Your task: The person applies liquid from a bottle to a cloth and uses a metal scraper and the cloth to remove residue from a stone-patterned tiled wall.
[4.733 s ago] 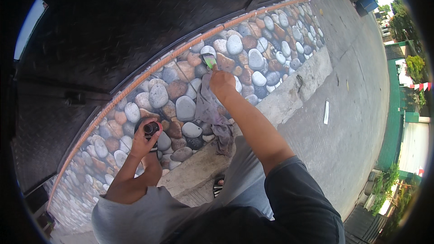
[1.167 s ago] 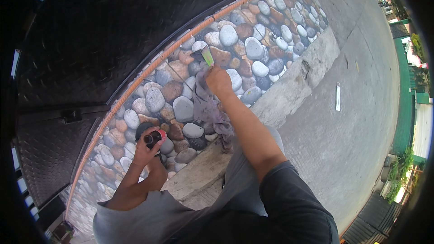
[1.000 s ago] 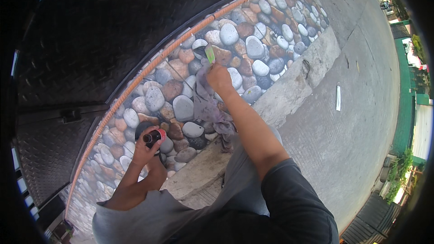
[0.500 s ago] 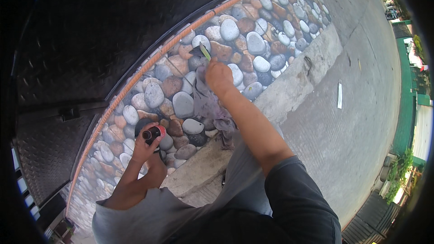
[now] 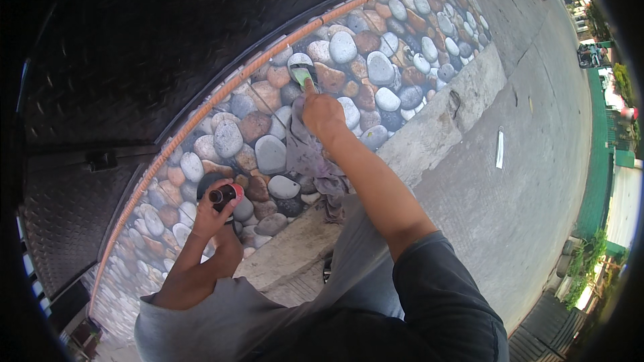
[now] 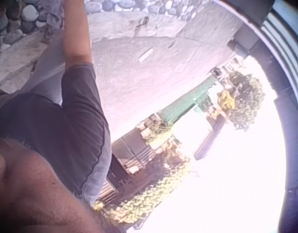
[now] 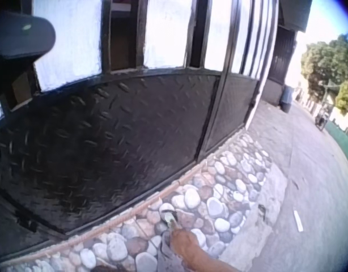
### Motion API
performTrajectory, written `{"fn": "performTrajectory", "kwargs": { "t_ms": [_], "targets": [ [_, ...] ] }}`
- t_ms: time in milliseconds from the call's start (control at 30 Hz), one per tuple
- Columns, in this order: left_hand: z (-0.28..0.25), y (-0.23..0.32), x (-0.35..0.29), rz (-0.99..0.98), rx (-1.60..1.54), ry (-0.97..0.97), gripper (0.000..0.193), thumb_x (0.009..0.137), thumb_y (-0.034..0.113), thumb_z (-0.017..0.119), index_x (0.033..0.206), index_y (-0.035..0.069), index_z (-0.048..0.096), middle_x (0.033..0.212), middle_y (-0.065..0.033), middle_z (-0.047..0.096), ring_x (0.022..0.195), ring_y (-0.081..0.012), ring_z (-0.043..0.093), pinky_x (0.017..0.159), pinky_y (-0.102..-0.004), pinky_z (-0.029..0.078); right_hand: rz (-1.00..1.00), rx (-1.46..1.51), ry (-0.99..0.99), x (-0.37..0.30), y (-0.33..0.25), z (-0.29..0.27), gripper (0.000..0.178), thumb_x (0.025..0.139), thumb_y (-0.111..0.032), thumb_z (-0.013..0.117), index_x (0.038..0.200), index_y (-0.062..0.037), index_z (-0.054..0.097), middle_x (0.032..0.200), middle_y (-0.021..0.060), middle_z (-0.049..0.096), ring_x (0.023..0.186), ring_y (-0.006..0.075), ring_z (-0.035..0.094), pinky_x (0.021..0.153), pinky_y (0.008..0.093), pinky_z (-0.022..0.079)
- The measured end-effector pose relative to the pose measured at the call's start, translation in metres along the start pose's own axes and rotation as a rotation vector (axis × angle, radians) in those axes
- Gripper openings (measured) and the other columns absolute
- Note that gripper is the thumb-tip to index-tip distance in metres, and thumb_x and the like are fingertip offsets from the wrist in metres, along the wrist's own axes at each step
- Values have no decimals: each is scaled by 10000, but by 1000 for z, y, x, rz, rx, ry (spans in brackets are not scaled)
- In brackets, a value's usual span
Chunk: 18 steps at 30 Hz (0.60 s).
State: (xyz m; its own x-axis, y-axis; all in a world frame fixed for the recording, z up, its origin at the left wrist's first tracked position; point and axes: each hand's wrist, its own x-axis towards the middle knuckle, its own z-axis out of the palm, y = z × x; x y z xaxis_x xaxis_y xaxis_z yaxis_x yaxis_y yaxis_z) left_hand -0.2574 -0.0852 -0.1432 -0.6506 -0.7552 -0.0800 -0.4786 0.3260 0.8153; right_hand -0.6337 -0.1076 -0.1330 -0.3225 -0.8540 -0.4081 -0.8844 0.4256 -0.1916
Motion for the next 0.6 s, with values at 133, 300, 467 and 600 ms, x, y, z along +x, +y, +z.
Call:
{"fn": "performTrajectory", "kwargs": {
  "t_ms": [133, 300, 467, 600],
  "targets": [
    [0, -3, -4, -49, -46, 19, 498, 851, 209, 779, 1288, 91, 571, 1238, -110, 667, 1127, -315, 649, 1034, -462, 442, 13, -5, -85, -9, -9, -2, 612, 994, -187, 408, 1574, -66, 257, 1169, 239, 681, 1053, 361, 685, 901, 444, 544],
    [2, -3, 0, -65, -90, 19, 512, 842, 232, 784, 1290, 109, 568, 1242, -107, 668, 1142, -338, 640, 1068, -494, 410, 66, -5, -79, 9, -9, 0, 603, 1003, -186, 396, 1577, -69, 252, 1176, 228, 685, 1062, 361, 685, 910, 437, 541],
    [1, 0, 1, -65, -85, 3, 535, 835, 219, 790, 1303, 110, 555, 1259, -114, 660, 1151, -341, 632, 1056, -478, 418, 48, -23, -93, 14, -7, -6, 588, 1027, -222, 394, 1575, -59, 253, 1173, 221, 688, 1069, 350, 685, 918, 436, 536],
    [-1, -7, -4, -67, -71, 2, 536, 836, 215, 788, 1305, 114, 550, 1263, -115, 658, 1146, -350, 631, 1060, -474, 417, 25, -25, -106, 16, -8, -14, 559, 1049, -258, 371, 1561, -51, 286, 1185, 215, 686, 1077, 356, 681, 918, 440, 534]
  ]
}}
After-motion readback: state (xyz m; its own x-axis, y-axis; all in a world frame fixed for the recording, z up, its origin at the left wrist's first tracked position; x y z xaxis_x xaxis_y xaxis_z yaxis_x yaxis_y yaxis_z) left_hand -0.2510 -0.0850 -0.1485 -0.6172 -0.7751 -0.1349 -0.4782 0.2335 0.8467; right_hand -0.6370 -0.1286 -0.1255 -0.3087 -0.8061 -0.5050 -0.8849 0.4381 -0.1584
